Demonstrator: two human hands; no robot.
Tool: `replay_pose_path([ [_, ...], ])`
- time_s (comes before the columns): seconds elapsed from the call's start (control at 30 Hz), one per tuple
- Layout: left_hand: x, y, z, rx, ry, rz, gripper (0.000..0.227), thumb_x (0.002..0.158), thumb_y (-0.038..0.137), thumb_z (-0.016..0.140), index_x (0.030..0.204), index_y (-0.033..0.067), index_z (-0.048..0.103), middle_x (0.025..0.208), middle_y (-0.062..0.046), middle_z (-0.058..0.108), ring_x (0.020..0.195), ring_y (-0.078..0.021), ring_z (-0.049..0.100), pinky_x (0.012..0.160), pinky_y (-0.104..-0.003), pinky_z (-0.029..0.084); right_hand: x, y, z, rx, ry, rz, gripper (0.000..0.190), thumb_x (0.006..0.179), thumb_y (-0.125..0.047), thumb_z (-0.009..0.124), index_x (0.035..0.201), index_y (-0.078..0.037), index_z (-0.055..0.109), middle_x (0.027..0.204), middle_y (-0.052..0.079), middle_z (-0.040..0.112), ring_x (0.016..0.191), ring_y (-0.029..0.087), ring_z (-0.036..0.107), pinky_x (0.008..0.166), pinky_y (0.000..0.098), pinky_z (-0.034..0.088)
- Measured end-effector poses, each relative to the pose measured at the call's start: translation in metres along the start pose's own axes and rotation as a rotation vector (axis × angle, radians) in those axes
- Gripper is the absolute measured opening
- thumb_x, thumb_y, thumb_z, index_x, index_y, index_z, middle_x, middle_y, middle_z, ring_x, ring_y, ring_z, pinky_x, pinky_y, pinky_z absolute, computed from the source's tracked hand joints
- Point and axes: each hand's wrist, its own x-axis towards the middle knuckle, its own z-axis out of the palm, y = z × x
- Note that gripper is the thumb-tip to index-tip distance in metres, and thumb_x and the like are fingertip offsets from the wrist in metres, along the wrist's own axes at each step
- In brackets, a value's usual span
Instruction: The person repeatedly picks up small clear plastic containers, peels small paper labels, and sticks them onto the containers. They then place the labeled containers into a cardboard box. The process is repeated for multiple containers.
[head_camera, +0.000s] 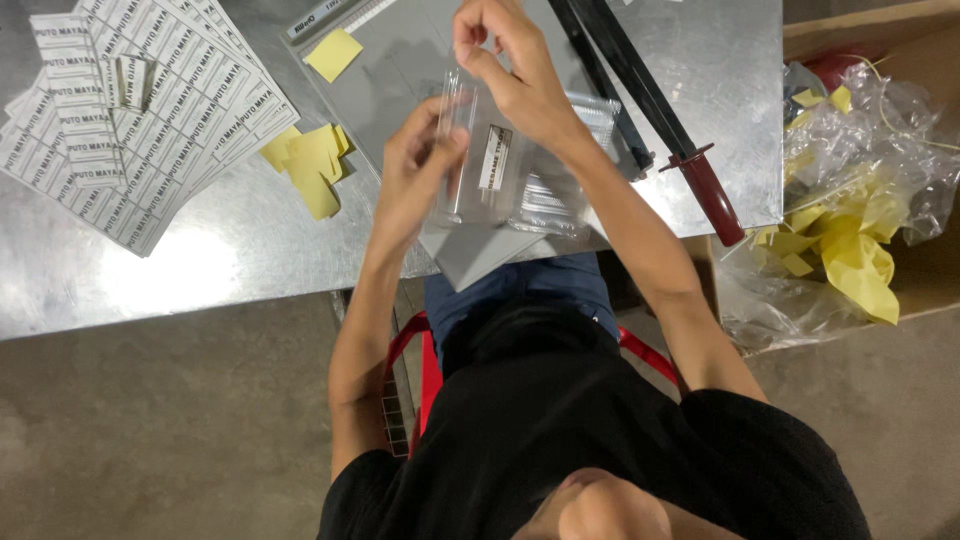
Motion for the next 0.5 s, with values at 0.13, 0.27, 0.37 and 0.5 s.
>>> replay_pose_path([
  [0.13, 0.040, -0.001, -0.020, -0.097, 0.111, -0.154, 0.032, 0.101, 0.031, 0.063, 0.113, 0.0018, 0.066, 0.087, 0.005, 0.069, 0.073, -0.0043, 0.067, 0.065, -0.022, 0.056, 0.006, 0.005, -0.005, -0.020, -0.165, -0.152, 0.011, 0.105, -0.010, 0.061, 0.103, -0.003, 0.052, 0.105, 0.005, 0.050, 0.106, 0.022, 0.049, 0.102, 0.0374, 0.043],
  [0.27, 0.071, 0.005, -0.045, -0.028, -0.070, -0.197, 0.025, 0.103, 0.027, 0.064, 0.098, 0.0024, 0.067, 0.083, 0.000, 0.067, 0.068, -0.0080, 0.066, 0.063, -0.025, 0.058, 0.011, 0.002, -0.013, -0.030, -0.241, -0.148, 0.010, 0.106, -0.009, 0.059, 0.103, -0.005, 0.050, 0.106, 0.005, 0.047, 0.108, 0.020, 0.050, 0.101, 0.0366, 0.044],
  [0.37, 0.077, 0.003, -0.053, 0.040, -0.201, -0.180, 0.024, 0.102, 0.022, 0.060, 0.090, 0.0032, 0.070, 0.079, -0.002, 0.068, 0.066, -0.0077, 0.065, 0.062, -0.024, 0.055, 0.012, 0.004, -0.017, -0.049, -0.318, -0.122, 0.010, 0.106, -0.008, 0.058, 0.102, -0.005, 0.049, 0.105, 0.006, 0.045, 0.107, 0.021, 0.049, 0.100, 0.0367, 0.044],
  [0.5, 0.079, -0.012, -0.056, 0.088, -0.235, -0.133, 0.021, 0.100, 0.012, 0.059, 0.085, 0.0006, 0.070, 0.077, -0.003, 0.067, 0.066, -0.0079, 0.064, 0.061, -0.023, 0.052, 0.016, 0.012, -0.017, -0.179, -0.416, -0.154, 0.011, 0.105, -0.006, 0.059, 0.101, -0.004, 0.049, 0.103, 0.006, 0.047, 0.104, 0.024, 0.047, 0.097, 0.0386, 0.042],
])
